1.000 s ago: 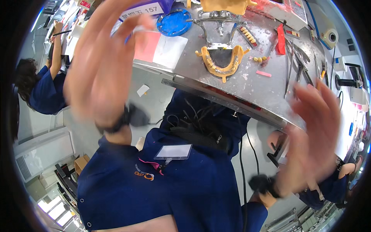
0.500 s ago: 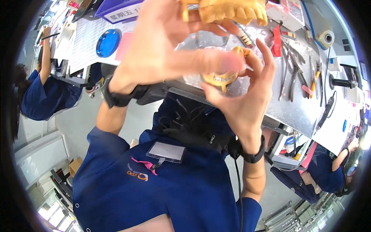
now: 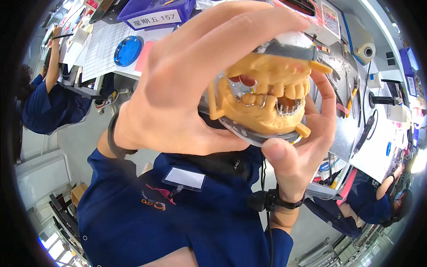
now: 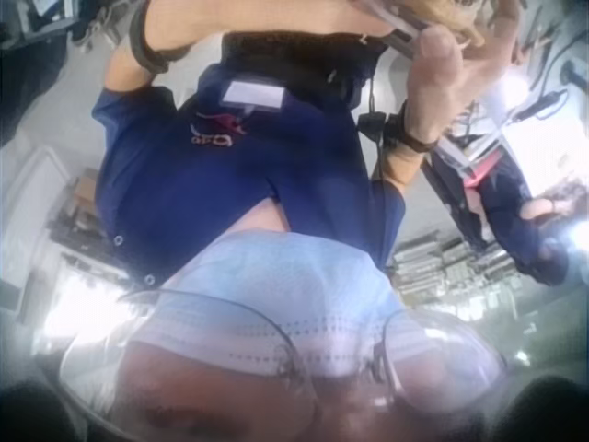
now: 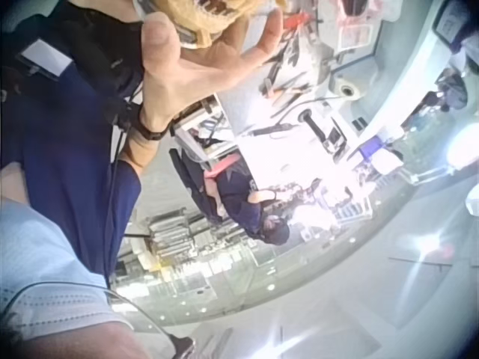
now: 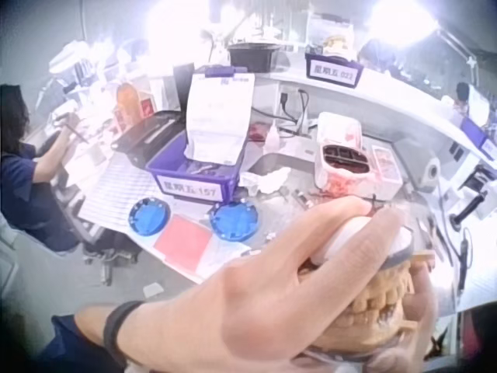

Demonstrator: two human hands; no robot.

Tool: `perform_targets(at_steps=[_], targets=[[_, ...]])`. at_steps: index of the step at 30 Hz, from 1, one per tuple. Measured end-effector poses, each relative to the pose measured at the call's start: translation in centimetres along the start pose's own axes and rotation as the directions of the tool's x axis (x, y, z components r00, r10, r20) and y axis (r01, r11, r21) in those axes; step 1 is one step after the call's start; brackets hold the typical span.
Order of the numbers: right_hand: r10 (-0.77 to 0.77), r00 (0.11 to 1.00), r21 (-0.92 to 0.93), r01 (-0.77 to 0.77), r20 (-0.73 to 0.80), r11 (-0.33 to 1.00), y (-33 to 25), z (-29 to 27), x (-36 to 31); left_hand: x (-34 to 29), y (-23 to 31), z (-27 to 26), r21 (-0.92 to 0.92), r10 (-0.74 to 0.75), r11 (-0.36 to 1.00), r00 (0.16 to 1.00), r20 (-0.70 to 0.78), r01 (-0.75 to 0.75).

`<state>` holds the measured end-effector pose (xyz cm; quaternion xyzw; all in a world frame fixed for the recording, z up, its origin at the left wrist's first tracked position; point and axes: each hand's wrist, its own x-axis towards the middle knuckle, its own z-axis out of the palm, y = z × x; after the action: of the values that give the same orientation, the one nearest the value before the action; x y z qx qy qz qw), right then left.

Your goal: Assembling and checking a dental model and prosthesis at a laboratory workbench.

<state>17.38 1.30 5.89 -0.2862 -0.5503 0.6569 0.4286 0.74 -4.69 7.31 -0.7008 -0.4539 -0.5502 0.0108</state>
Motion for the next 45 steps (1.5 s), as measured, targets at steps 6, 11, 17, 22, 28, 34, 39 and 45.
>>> perform_targets(at_steps=[6, 11, 17, 22, 28, 34, 39, 45], targets=[[-0.075, 0.996, -0.127, 0.080, 0.046, 0.989, 0.5, 0.1, -0.8, -0.2, 0.2, 1.1, 0.030, 0.029, 0.999, 0.998, -0.063, -0.027], [-0.142, 0.990, -0.218, 0.139, 0.005, 0.966, 0.7, -0.6, -1.3, -0.4, 0.5, 2.1, 0.107, 0.100, 0.991, 0.982, -0.163, -0.083], [-0.149, 0.987, -0.299, 0.126, -0.053, 0.946, 0.4, -0.4, -1.9, -0.8, 0.7, 2.6, 0.320, 0.180, 0.940, 0.969, -0.171, -0.118], [-0.161, 0.985, -0.324, 0.133, -0.060, 0.937, 0.1, -0.2, -2.0, -0.8, 0.0, 3.4, 0.315, 0.307, 0.924, 0.913, -0.270, -0.218], [-0.180, 0.981, -0.360, 0.141, -0.077, 0.922, 0.0, -0.2, -2.2, -0.8, -0.9, 3.7, 0.062, 0.226, 0.974, 0.923, -0.312, -0.218], [-0.234, 0.971, -0.252, 0.217, -0.040, 0.943, 0.8, -0.1, -1.8, -1.3, -0.4, 2.7, -0.125, 0.123, 0.977, 0.940, -0.317, -0.170], [-0.146, 0.984, -0.301, 0.111, -0.097, 0.947, 0.1, 0.6, -2.3, -1.3, 0.5, 0.9, -0.172, -0.113, 0.980, 0.992, -0.054, 0.102], [-0.134, 0.986, -0.320, 0.097, -0.098, 0.942, -0.2, 0.6, -2.7, -1.9, 0.9, 1.8, -0.279, -0.199, 0.947, 0.972, -0.123, 0.159]])
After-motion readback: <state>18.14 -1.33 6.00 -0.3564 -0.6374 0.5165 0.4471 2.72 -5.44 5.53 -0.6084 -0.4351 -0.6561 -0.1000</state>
